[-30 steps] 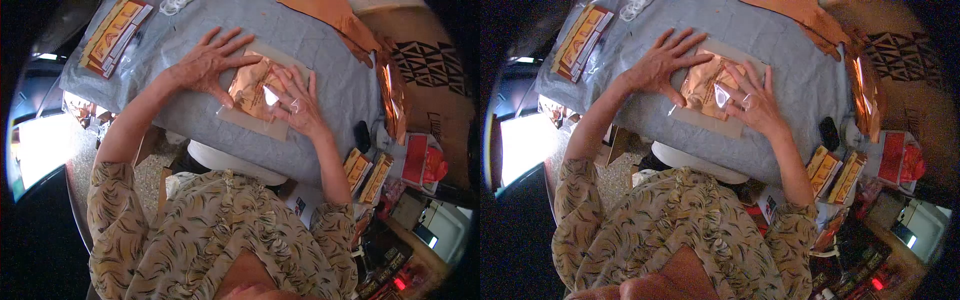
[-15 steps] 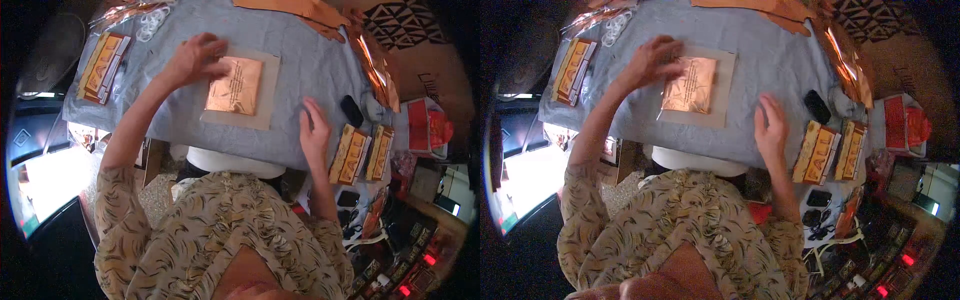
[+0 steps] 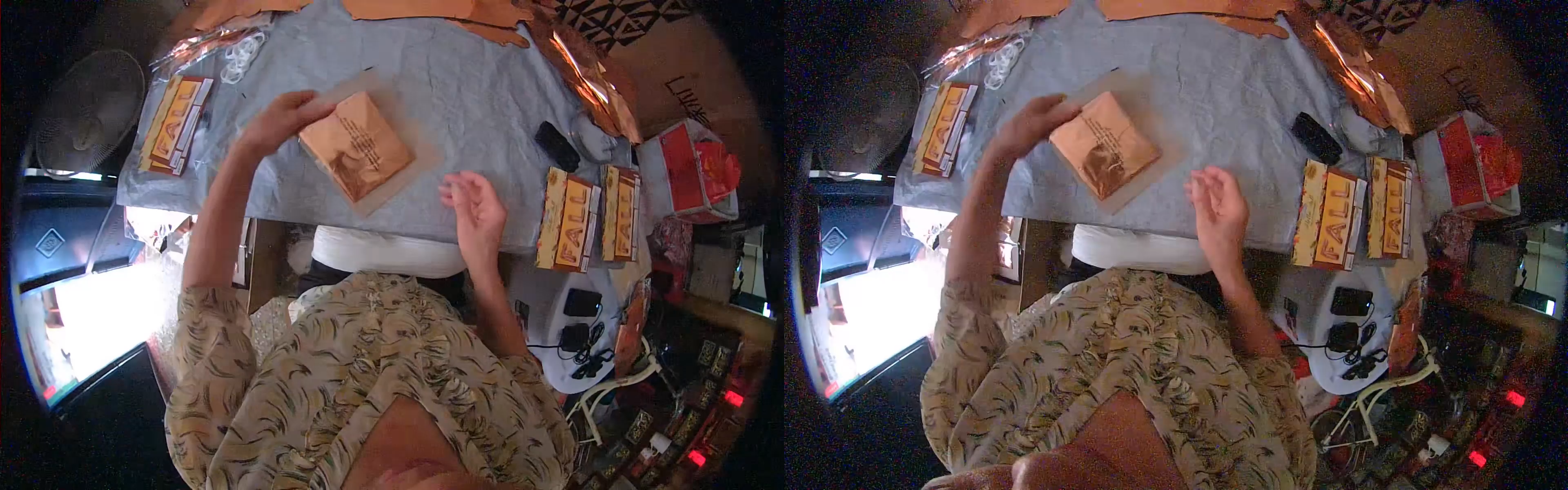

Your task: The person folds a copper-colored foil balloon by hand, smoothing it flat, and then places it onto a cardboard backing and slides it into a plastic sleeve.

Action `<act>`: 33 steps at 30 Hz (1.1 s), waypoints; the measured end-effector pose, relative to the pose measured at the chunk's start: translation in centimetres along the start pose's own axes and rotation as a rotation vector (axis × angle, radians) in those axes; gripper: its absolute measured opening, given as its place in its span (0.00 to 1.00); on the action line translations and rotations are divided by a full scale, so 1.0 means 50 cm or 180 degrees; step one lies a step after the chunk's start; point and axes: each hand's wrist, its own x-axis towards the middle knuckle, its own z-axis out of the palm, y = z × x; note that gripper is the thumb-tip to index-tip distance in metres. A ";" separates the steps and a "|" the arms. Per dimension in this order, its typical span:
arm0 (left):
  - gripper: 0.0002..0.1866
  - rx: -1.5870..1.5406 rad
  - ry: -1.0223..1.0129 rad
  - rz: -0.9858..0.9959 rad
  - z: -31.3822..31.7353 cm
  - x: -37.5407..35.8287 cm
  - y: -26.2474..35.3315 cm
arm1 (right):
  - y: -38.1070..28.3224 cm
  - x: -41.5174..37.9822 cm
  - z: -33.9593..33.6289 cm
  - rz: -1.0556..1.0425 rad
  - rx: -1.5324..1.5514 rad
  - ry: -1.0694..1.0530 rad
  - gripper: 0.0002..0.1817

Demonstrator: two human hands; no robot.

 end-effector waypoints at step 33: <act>0.19 -0.2329 0.0505 0.0588 0.224 -0.094 0.042 | -0.044 0.083 -0.036 0.0500 0.0910 -0.0200 0.11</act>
